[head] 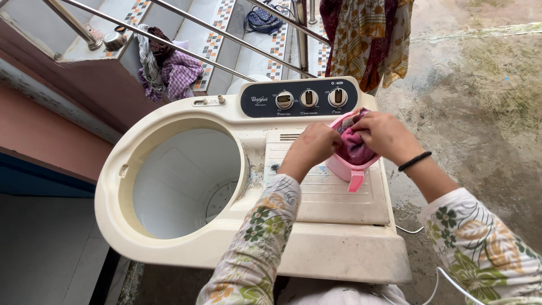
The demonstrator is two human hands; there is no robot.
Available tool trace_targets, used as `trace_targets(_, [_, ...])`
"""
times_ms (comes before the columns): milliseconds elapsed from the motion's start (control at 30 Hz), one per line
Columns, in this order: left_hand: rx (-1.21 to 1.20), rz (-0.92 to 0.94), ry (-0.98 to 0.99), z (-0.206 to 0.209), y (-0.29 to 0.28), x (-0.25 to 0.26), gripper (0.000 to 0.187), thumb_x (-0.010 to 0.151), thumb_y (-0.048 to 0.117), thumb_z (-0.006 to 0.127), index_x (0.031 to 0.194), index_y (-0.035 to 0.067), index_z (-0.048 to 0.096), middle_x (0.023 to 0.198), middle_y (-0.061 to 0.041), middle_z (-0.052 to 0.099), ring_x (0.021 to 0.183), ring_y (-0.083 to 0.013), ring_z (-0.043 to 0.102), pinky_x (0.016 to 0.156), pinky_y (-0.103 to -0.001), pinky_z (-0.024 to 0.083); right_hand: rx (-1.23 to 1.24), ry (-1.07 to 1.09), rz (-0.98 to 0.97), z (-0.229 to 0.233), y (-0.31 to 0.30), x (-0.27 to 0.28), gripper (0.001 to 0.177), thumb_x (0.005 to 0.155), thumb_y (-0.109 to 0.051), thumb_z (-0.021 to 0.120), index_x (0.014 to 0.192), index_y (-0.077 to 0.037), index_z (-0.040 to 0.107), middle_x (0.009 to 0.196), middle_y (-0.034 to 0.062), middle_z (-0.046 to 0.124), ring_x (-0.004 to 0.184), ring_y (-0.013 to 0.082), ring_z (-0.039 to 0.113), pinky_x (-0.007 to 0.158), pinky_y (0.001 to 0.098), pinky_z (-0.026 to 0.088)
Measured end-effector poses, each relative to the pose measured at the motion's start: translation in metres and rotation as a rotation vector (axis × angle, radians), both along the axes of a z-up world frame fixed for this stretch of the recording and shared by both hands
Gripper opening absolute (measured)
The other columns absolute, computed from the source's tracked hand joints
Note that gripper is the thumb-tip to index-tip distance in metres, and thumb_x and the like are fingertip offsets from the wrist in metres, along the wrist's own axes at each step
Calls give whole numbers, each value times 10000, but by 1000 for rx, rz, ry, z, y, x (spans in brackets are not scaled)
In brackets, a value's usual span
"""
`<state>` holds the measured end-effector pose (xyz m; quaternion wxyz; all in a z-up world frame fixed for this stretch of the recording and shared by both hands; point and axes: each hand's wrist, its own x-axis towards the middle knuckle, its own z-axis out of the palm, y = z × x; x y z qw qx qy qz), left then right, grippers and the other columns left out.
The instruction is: The person cleans a washing machine by scrubbing the inner drum and rim with a metal scrubber, wiping down the machine with a cloth, and washing the cloth in a mug of water.
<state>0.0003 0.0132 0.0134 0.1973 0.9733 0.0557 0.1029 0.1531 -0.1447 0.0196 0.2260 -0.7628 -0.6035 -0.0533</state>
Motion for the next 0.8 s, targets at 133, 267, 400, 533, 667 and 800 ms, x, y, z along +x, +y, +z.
trace_targets(133, [-171, 38, -268, 4, 8, -9, 192, 872, 79, 695, 1046, 79, 776, 1048, -128, 767, 965, -305, 735, 910, -396, 571, -134, 41, -97, -9, 2, -14, 211, 860, -183, 678, 1010, -145, 821, 1045, 75, 741, 949, 296, 700, 876, 414, 558])
trace_targets(267, [-222, -100, -365, -8, 5, 13, 337, 896, 69, 670, 1230, 36, 707, 1263, -156, 701, 1143, -315, 686, 1011, -377, 551, -143, -16, -83, -15, 3, -16, 216, 855, -167, 656, 1016, -138, 797, 1052, 63, 734, 969, 299, 703, 882, 424, 563])
trace_targets(400, [-139, -132, -212, -35, -5, 34, 435, 912, 121, 591, 1328, 3, 642, 1391, -183, 623, 1259, -315, 610, 1100, -393, 470, -188, 41, -162, -32, -4, -15, 192, 900, -193, 649, 1026, -107, 766, 1079, 70, 729, 964, 312, 703, 847, 431, 574])
trace_targets(533, [69, -99, -147, -46, -16, 33, 459, 944, 257, 519, 1318, 26, 649, 1380, -158, 634, 1321, -270, 573, 1201, -489, 283, -74, 89, -7, -37, -19, 1, 230, 891, -133, 630, 1077, -77, 753, 1072, 100, 742, 948, 308, 717, 851, 418, 585])
trace_targets(667, [131, -82, -40, -39, -22, 29, 417, 944, 253, 494, 1260, 57, 684, 1363, -121, 660, 1299, -238, 592, 1238, -525, 236, -109, 89, -188, -16, -35, 11, 207, 924, -231, 657, 1046, -122, 782, 1138, 57, 752, 960, 214, 737, 939, 339, 595])
trace_targets(800, [196, -76, 61, -37, -26, 27, 385, 978, 252, 477, 1229, 58, 694, 1310, -128, 683, 1275, -230, 613, 1272, -523, 214, -51, -121, -83, -4, -25, -1, 272, 829, -296, 725, 1018, -120, 808, 1075, 58, 764, 1038, 233, 686, 970, 439, 460])
